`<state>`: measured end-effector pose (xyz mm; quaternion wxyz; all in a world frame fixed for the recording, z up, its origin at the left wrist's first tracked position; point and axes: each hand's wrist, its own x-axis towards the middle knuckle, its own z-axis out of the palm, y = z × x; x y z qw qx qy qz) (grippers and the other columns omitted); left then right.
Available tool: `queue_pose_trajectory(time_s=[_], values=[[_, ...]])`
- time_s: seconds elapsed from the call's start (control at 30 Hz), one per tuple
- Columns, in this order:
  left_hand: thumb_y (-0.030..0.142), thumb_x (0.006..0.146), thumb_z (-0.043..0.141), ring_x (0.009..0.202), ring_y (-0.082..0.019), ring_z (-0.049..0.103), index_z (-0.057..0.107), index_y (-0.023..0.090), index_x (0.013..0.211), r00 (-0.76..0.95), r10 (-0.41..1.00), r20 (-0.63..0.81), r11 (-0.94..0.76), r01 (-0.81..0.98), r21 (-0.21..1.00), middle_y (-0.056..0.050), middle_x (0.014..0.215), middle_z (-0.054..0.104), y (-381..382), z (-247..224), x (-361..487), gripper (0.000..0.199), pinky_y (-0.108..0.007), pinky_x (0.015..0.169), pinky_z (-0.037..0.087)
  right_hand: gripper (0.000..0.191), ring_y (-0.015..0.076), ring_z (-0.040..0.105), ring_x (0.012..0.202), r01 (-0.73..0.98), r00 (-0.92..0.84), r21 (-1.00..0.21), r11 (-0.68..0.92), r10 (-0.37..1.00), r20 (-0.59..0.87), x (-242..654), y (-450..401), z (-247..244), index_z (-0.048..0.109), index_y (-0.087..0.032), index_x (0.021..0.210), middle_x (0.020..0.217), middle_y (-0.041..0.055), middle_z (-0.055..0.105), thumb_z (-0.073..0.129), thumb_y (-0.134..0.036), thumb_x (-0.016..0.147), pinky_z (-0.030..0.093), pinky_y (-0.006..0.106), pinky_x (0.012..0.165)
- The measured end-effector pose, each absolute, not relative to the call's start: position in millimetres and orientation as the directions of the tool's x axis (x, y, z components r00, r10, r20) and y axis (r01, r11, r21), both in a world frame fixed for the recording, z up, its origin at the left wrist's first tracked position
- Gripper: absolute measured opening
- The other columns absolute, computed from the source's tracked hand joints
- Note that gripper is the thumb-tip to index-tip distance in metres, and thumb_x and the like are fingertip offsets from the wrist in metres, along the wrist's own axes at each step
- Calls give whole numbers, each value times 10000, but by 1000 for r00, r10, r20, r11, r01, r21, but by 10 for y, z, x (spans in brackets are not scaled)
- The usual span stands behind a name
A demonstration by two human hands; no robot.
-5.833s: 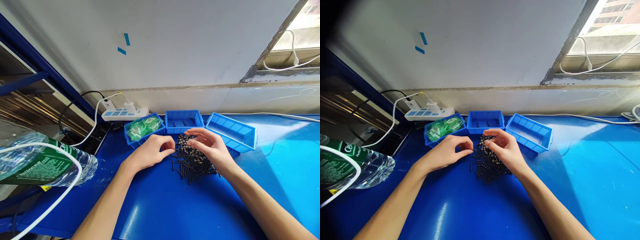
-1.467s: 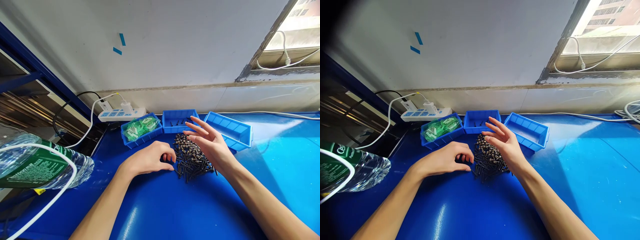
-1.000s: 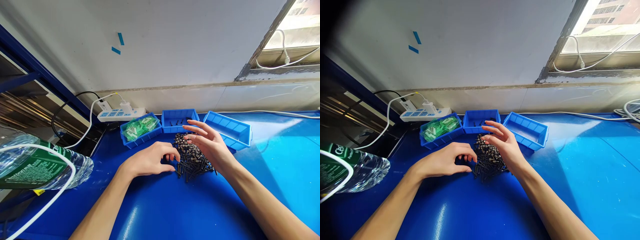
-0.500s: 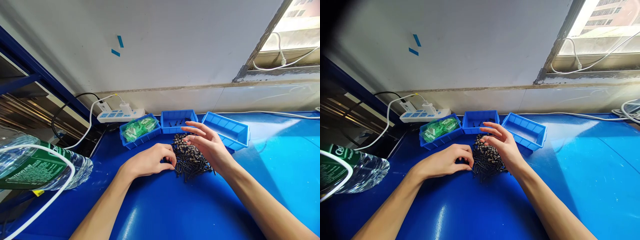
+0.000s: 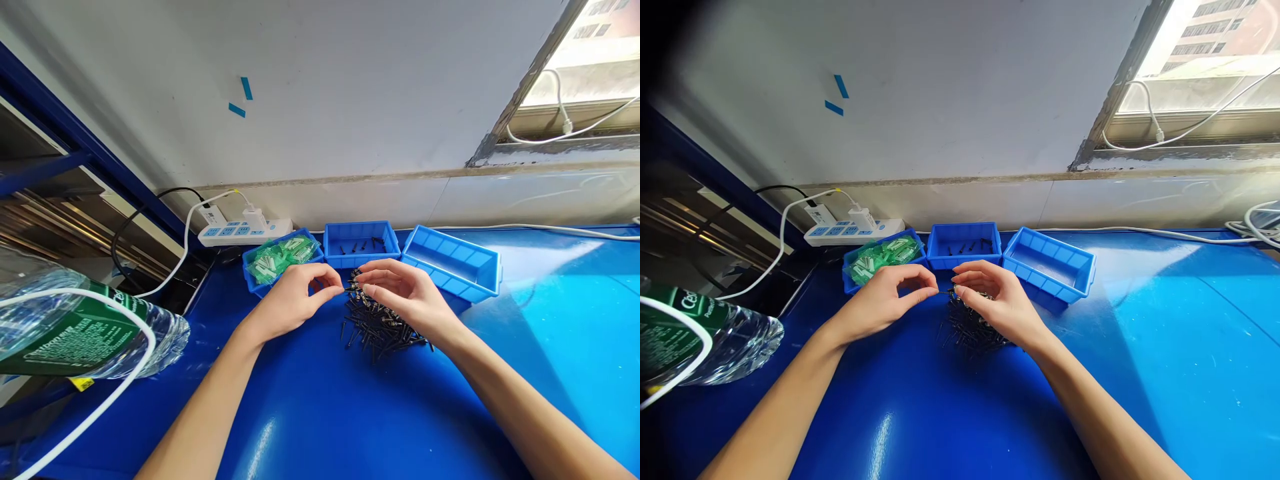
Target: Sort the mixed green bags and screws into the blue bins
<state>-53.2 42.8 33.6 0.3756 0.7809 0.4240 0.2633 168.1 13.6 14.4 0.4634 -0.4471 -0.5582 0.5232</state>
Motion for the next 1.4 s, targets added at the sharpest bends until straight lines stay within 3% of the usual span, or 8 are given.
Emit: queue_pose_trajectory(time_s=[0.23, 0.47, 0.53, 0.63, 0.77, 0.97, 1.23, 1.4], values=[[344, 898, 670, 775, -178, 672, 703, 178, 827, 432, 900, 61, -237, 367, 899, -25, 822, 736, 377, 293, -404, 183, -286, 740, 535, 353, 216, 754, 723, -6, -229, -1000, -23, 973, -21, 1635, 120, 143, 766, -218, 932, 769, 35, 793, 896, -458, 708, 610, 361, 711], [342, 923, 657, 809, -193, 704, 747, 192, 876, 506, 862, 36, -288, 430, 855, -26, 878, 784, 349, 310, -420, 182, -296, 786, 556, 319, 182, 692, 630, -33, -190, -998, -50, 981, -43, 1684, 165, 155, 793, -213, 816, 695, 23, 757, 910, -473, 674, 591, 352, 675], [313, 948, 633, 808, -187, 701, 760, 202, 895, 547, 836, 28, -353, 500, 790, -16, 896, 792, 360, 312, -455, 177, -291, 788, 545, 303, 207, 728, 702, -53, -129, -998, -35, 991, -28, 1711, 170, 159, 804, -221, 842, 756, 38, 782, 911, -450, 674, 606, 372, 729], [251, 934, 666, 773, -175, 690, 752, 200, 892, 595, 804, 14, -428, 563, 707, -9, 871, 778, 381, 283, -492, 108, -281, 771, 539, 466, 263, 768, 1021, -179, -7, -984, 11, 1000, 12, 1731, 171, 163, 791, -290, 1127, 1137, 63, 816, 919, -363, 685, 600, 433, 940], [194, 922, 688, 819, -191, 705, 759, 197, 950, 605, 794, 62, -503, 595, 628, -28, 895, 762, 395, 203, -485, 76, -302, 822, 560, 723, 296, 686, 1266, -228, 23, -973, 37, 999, 32, 1736, 174, 160, 649, -382, 1393, 1490, 56, 655, 902, -317, 719, 535, 502, 1086], [119, 969, 609, 1003, -230, 729, 759, 207, 1131, 655, 754, 48, -571, 618, 540, -77, 1121, 747, 398, 101, -418, 239, -339, 934, 568, 506, 289, 730, 1165, -129, -37, -991, 16, 999, 21, 1778, 166, 128, 697, -331, 1311, 1455, 89, 680, 823, -351, 822, 544, 493, 1045], [131, 966, 642, 896, -202, 697, 731, 190, 983, 645, 764, -19, -533, 648, 544, -51, 1051, 687, 400, 149, -457, 108, -313, 826, 549, 440, 244, 766, 965, -163, -4, -986, -14, 1000, -14, 1751, 155, 171, 735, -296, 1180, 1340, 83, 746, 845, -357, 759, 568, 439, 933], [166, 966, 653, 939, -202, 684, 723, 195, 957, 657, 754, 8, -538, 610, 581, -45, 1079, 667, 415, 176, -518, 76, -332, 909, 543, 406, 240, 765, 918, -136, -24, -991, 1, 1000, 4, 1760, 169, 170, 749, -271, 1143, 1227, 87, 790, 834, -397, 767, 580, 440, 901]])
